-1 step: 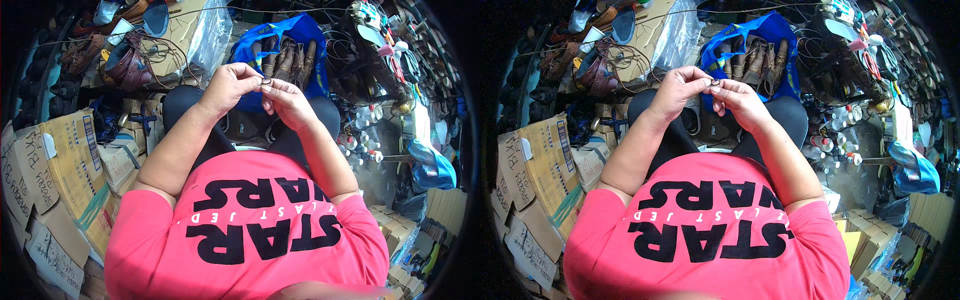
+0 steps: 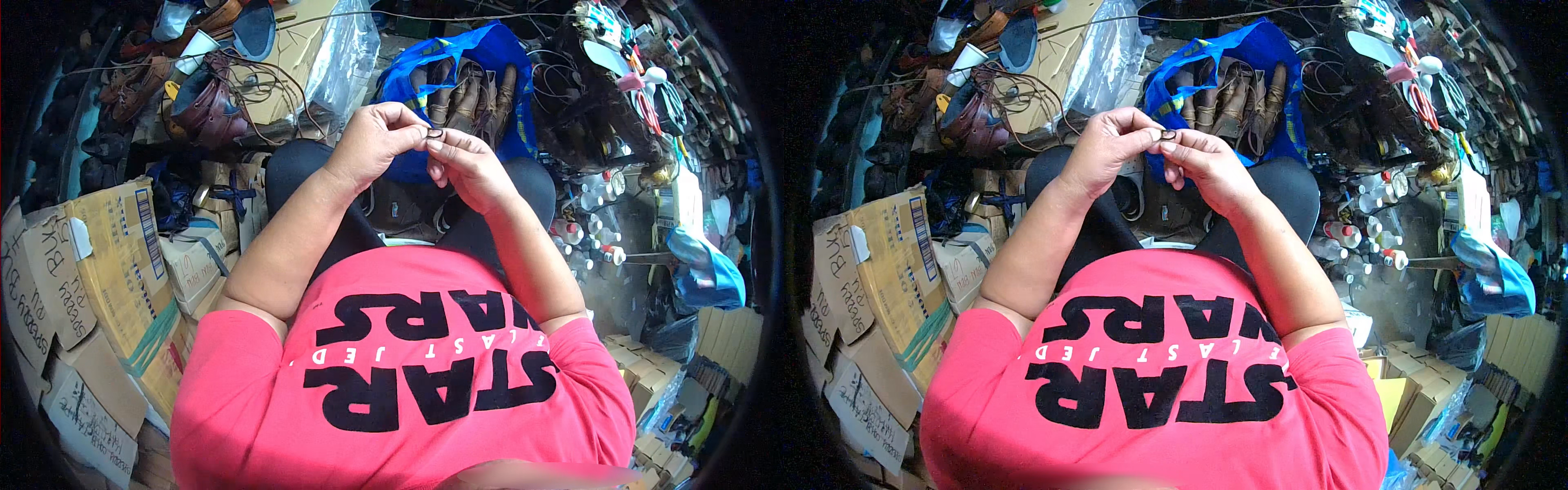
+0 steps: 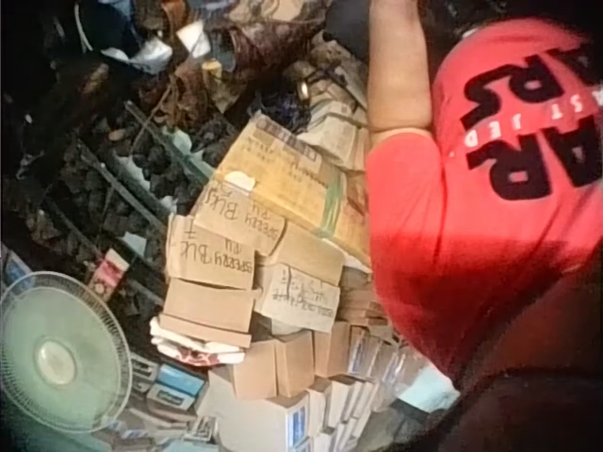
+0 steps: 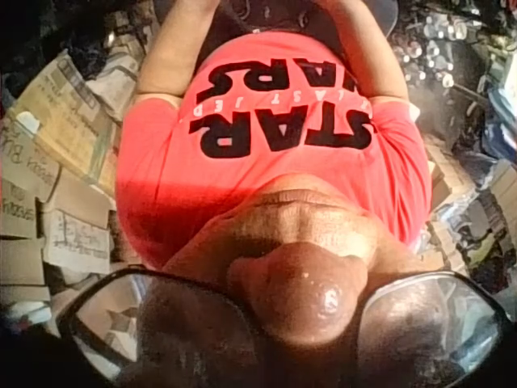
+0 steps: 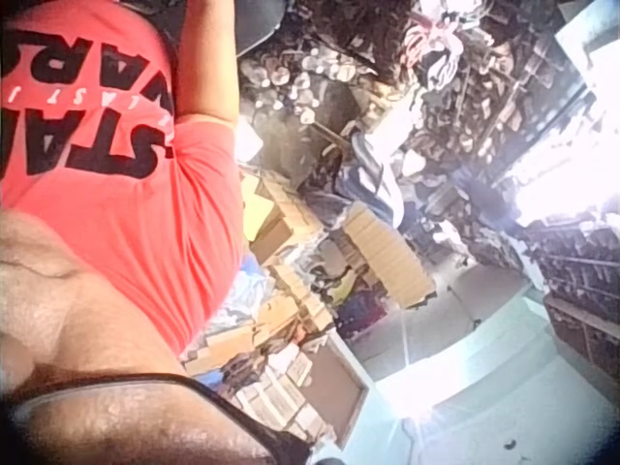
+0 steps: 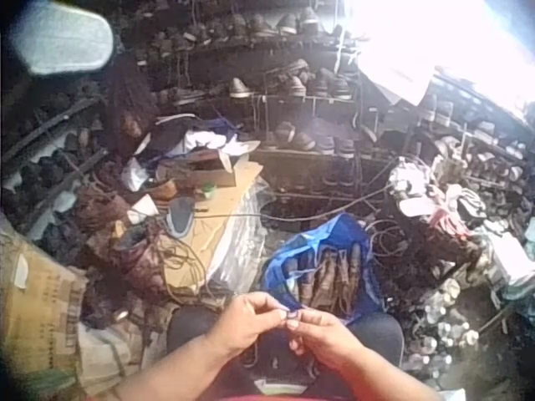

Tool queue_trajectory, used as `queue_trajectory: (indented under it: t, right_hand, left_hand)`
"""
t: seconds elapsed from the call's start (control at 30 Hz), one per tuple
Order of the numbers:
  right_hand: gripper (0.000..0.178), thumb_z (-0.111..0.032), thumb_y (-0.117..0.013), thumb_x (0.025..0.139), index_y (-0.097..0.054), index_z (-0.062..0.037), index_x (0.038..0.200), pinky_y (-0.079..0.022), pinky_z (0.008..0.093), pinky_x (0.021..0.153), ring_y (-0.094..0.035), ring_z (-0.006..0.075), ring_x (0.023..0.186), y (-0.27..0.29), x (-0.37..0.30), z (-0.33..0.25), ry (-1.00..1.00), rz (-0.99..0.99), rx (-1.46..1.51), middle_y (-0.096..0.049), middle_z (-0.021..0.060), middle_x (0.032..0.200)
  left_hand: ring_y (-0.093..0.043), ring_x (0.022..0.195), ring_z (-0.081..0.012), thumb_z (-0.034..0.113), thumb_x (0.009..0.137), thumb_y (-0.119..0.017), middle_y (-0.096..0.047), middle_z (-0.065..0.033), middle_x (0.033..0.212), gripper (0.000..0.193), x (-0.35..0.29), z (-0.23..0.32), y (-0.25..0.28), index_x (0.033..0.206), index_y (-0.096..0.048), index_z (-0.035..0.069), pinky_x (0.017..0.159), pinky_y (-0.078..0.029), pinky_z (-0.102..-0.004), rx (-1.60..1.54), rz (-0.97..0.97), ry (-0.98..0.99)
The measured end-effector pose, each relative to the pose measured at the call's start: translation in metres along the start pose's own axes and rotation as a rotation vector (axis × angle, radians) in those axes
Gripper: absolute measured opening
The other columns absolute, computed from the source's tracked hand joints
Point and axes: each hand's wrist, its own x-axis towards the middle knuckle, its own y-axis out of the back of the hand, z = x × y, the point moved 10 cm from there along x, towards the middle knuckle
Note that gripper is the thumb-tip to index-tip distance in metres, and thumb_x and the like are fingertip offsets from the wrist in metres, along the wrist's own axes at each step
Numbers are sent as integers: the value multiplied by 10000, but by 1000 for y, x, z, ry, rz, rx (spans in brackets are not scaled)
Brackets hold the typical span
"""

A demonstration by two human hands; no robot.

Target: Sewing leather shoe components together using a needle and thread.

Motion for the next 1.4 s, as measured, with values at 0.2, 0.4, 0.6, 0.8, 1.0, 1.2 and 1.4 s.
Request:
queue_trajectory:
  t: [0.2, 0.4, 0.6, 0.8, 1.0, 1.2, 1.4]
  right_hand:
    - [157, -172, -582, 872, -597, -39, 954, -398, 206, 608, -508, 70, 664, 3, 3, 5, 96, -17, 108, -582, -13, 791]
    - [153, -171, -589, 869, -587, -34, 937, -402, 213, 627, -510, 81, 690, 4, 7, 6, 175, -19, 245, -583, 0, 828]
    - [159, -177, -577, 876, -583, -26, 926, -391, 211, 614, -493, 78, 658, 5, 11, 7, 151, -78, 318, -582, 9, 815]
    - [186, -178, -550, 889, -583, -6, 948, -370, 198, 596, -472, 73, 638, 4, 7, 2, 103, -67, 251, -568, 7, 767]
    - [192, -176, -550, 887, -591, -2, 957, -361, 195, 596, -465, 73, 644, 8, 6, 2, 85, -57, 157, -553, -4, 753]
    - [181, -181, -560, 884, -598, -24, 966, -362, 206, 601, -458, 77, 647, 11, 9, 2, 148, -36, 142, -542, -16, 747]
    - [171, -189, -562, 888, -594, -34, 952, -367, 213, 625, -458, 76, 670, 11, 6, -15, 235, -7, -147, -536, -8, 759]
  left_hand:
    - [-563, 709, -89, 29, 819, -587, -606, -41, 753, 27, 2, 1, -7, 803, -594, 9, 691, -459, -224, -68, -9, -55]
    - [-574, 669, -109, 14, 822, -571, -609, -60, 745, 46, 0, -4, -7, 775, -569, 12, 652, -479, -249, -206, 59, -99]
    - [-607, 704, -153, 51, 849, -560, -624, -88, 788, 48, 1, -19, -4, 833, -577, 9, 694, -509, -298, -364, 62, -1]
    - [-621, 827, -148, 130, 890, -542, -635, -64, 870, 253, -2, -14, -7, 1104, -583, 1, 782, -496, -296, -366, 42, 96]
    - [-586, 761, -87, 81, 862, -582, -627, -31, 829, 143, 1, 6, -10, 965, -632, -5, 728, -479, -218, -31, -21, -33]
    - [-581, 717, -102, 46, 850, -570, -580, -51, 819, 58, 2, 26, -10, 866, -577, -9, 671, -481, -233, 424, 109, -318]
    - [-617, 687, -189, 36, 873, -504, -536, -82, 767, 66, 2, 42, 1, 836, -535, -8, 606, -492, -294, 770, 313, -540]
